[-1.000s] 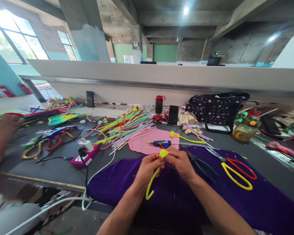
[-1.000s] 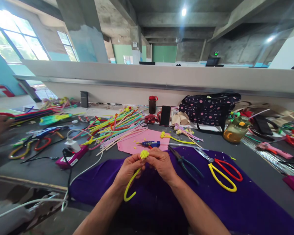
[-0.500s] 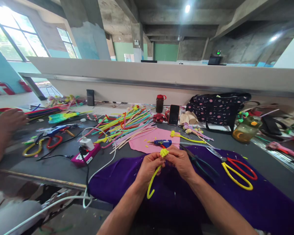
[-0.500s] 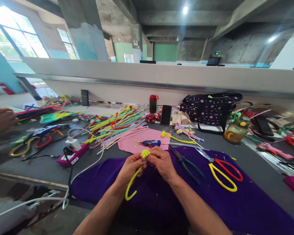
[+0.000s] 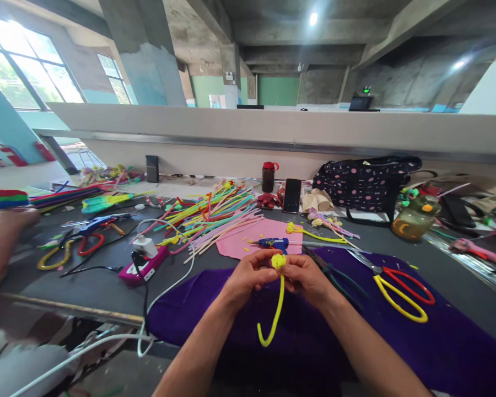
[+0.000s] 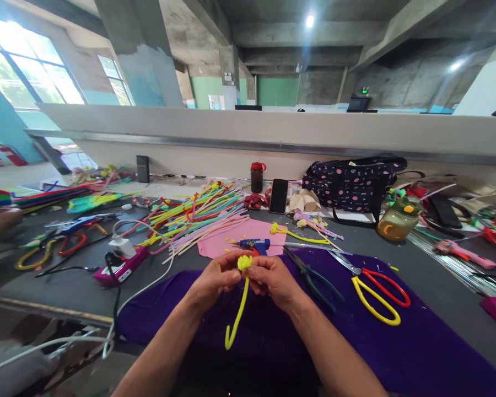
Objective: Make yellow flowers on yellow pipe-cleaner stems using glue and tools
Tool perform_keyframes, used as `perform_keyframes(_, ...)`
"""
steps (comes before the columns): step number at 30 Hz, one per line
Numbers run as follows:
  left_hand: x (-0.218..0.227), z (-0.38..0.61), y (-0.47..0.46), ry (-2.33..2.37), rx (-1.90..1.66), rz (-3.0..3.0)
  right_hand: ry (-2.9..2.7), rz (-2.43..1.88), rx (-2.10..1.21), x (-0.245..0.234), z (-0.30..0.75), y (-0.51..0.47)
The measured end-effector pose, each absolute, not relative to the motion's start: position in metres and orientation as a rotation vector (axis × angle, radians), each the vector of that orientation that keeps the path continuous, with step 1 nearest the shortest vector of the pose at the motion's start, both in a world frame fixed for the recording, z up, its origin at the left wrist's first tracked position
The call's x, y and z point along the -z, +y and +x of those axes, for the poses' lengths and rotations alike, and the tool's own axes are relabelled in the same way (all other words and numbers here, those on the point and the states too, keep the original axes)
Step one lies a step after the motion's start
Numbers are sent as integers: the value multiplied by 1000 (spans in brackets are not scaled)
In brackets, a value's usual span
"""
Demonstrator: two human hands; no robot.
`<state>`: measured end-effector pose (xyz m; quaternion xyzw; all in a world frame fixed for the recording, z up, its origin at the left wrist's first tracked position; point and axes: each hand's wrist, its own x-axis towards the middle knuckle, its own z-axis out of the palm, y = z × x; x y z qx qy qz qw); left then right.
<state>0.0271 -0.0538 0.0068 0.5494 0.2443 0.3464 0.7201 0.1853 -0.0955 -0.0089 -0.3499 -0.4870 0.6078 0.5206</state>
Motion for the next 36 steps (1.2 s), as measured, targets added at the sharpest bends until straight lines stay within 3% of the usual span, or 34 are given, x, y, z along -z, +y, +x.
perform_keyframes(3,-14,29,-56,505,-747,1195,-1227,-847,-1463,4,188,-99)
perform_keyframes(10,-26,31,-71,564,-763,1170,-1284,-895,-944,-27,179,-97)
perform_keyframes(19,-40,9,-89,453,-734,1032,-1296,-766,-1291,-54,154,-104)
perform_keyframes(36,1,-18,-74,568,-936,1057,-1548,-1024,-1461,-27,146,-81)
